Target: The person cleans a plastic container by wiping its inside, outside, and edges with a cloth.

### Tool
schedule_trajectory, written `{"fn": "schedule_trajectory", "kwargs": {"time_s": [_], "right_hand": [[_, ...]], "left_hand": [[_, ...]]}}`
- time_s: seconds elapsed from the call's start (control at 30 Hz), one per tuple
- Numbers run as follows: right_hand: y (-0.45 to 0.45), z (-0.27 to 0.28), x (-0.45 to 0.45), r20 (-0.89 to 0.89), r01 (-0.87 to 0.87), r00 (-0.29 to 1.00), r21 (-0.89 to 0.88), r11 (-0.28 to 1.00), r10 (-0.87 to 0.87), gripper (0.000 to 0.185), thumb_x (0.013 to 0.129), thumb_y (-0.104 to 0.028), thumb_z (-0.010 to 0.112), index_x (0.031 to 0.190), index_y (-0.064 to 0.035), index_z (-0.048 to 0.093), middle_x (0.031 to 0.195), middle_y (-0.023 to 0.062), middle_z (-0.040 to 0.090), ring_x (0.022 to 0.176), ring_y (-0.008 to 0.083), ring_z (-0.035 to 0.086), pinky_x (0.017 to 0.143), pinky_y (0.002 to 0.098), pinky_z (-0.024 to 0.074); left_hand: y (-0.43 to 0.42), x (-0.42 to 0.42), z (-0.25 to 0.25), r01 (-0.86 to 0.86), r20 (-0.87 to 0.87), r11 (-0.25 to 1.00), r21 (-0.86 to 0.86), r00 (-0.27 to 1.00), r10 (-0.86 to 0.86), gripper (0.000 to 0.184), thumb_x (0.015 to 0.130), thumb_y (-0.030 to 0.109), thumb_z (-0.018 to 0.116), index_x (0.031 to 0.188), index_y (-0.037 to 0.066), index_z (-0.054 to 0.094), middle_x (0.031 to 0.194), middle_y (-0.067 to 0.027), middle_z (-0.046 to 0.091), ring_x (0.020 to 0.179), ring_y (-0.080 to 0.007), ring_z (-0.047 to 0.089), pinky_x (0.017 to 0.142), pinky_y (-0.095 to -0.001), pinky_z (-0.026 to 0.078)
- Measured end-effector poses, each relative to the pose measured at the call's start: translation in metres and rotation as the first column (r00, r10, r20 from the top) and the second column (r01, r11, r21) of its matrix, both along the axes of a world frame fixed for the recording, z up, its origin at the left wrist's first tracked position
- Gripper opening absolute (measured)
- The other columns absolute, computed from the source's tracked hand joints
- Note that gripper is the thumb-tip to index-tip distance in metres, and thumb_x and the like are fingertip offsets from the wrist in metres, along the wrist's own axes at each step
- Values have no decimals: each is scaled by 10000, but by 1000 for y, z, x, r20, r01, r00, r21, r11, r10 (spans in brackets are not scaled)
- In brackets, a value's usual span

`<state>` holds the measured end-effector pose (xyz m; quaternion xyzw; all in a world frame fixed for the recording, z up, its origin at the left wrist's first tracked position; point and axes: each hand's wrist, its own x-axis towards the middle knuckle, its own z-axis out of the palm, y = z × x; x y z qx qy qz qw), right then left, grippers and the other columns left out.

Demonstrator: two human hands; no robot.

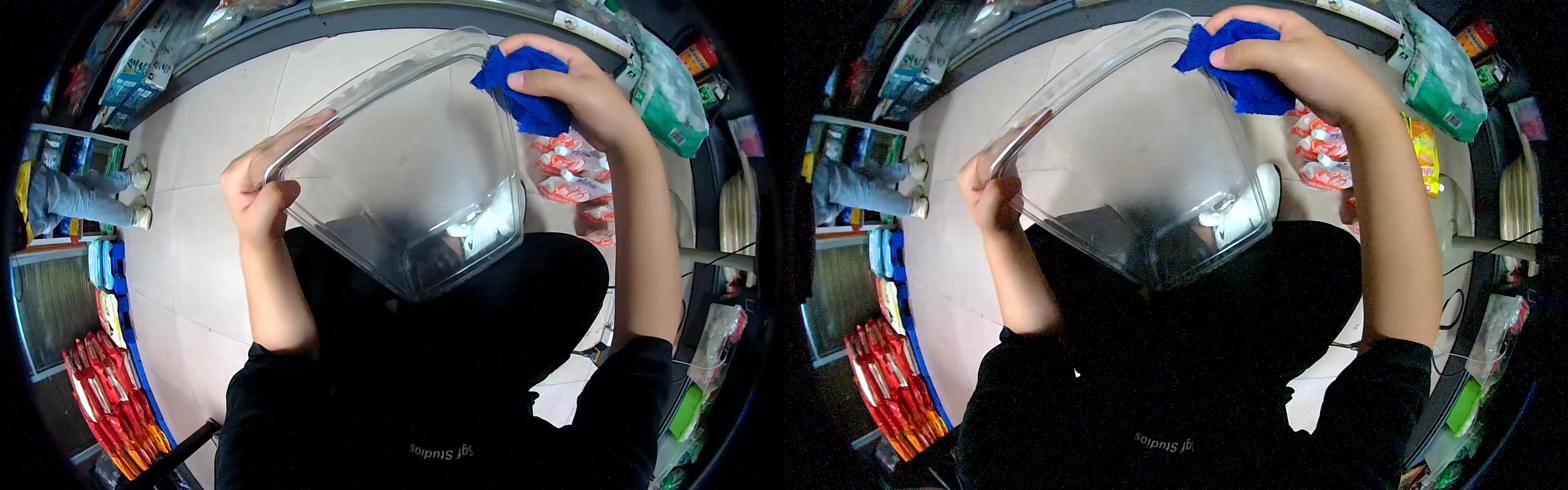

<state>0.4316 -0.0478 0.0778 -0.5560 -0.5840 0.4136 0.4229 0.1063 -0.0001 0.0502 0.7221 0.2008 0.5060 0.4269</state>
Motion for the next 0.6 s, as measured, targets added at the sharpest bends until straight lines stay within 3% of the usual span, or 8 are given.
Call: {"fn": "schedule_trajectory", "kwargs": {"time_s": [0.07, 0.23, 0.27, 0.3, 0.37, 0.43, 0.5, 0.6], "right_hand": [[1, 2, 2, -53, -17, 998, 2, 1000, 17, 328, 796, -250, 661, 1088, -110, 607, 982, 80, 610, 857, 164, 609, 741, 265, 508], [4, 8, -4, -220, 12, 975, 37, 999, -4, 336, 830, -277, 655, 1097, -80, 599, 977, 70, 624, 878, 150, 613, 753, 271, 512], [4, 10, -9, -182, 53, 983, 83, 995, -37, 303, 830, -257, 653, 1071, -80, 606, 955, 62, 620, 844, 141, 609, 741, 260, 511], [7, 11, -8, -181, 47, 983, 84, 995, -31, 303, 830, -257, 653, 1071, -80, 606, 955, 62, 620, 844, 141, 609, 741, 260, 511], [14, 14, -3, -13, -68, 997, 82, 994, 70, 271, 816, -234, 655, 1038, -82, 617, 931, 54, 614, 815, 131, 597, 726, 249, 507], [14, 30, -2, 95, -82, 992, 0, 997, 82, 259, 790, -241, 664, 993, -84, 632, 910, 50, 608, 796, 125, 587, 705, 247, 503], [22, 37, 2, 261, -211, 950, 126, 969, 173, 258, 746, -262, 684, 945, -101, 648, 985, 46, 610, 902, 151, 573, 803, 282, 471], [26, 59, -2, 479, -310, 845, 77, 947, 238, 213, 737, -236, 685, 906, -113, 642, 1020, 40, 602, 916, 176, 569, 840, 286, 448]], "left_hand": [[5, -6, -5, 14, -28, 1000, 21, 1000, -13, 535, 458, 100, 465, 901, -147, 636, 1023, -293, 625, 1040, -398, 588, 958, -426, 418], [4, -3, -2, 66, 4, 997, 34, 998, -66, 559, 440, 97, 454, 908, -155, 629, 1029, -298, 621, 1039, -412, 583, 964, -423, 410], [2, -2, 1, 59, 4, 998, 29, 998, -59, 562, 438, 96, 451, 909, -156, 627, 1030, -299, 620, 1039, -414, 582, 966, -424, 408], [0, -1, 3, 65, 0, 998, -13, 998, -65, 429, 498, 94, 492, 838, -146, 598, 1024, -327, 602, 1039, -431, 569, 979, -468, 377], [-4, 0, 7, 61, -5, 996, -58, 998, -61, 311, 558, 91, 533, 768, -135, 569, 1018, -355, 584, 1039, -449, 557, 993, -512, 346], [-3, 2, 8, 91, -34, 994, -56, 995, -93, 413, 498, 88, 485, 811, -162, 584, 1015, -356, 586, 1040, -471, 553, 995, -518, 349], [4, 0, 6, 90, -50, 996, -17, 995, -91, 455, 487, 105, 472, 828, -172, 593, 1008, -355, 591, 1047, -485, 547, 995, -524, 350], [3, 2, 12, 131, -97, 991, -2, 987, -131, 537, 476, 116, 483, 905, -183, 605, 1023, -335, 601, 1031, -442, 568, 993, -468, 367]]}}
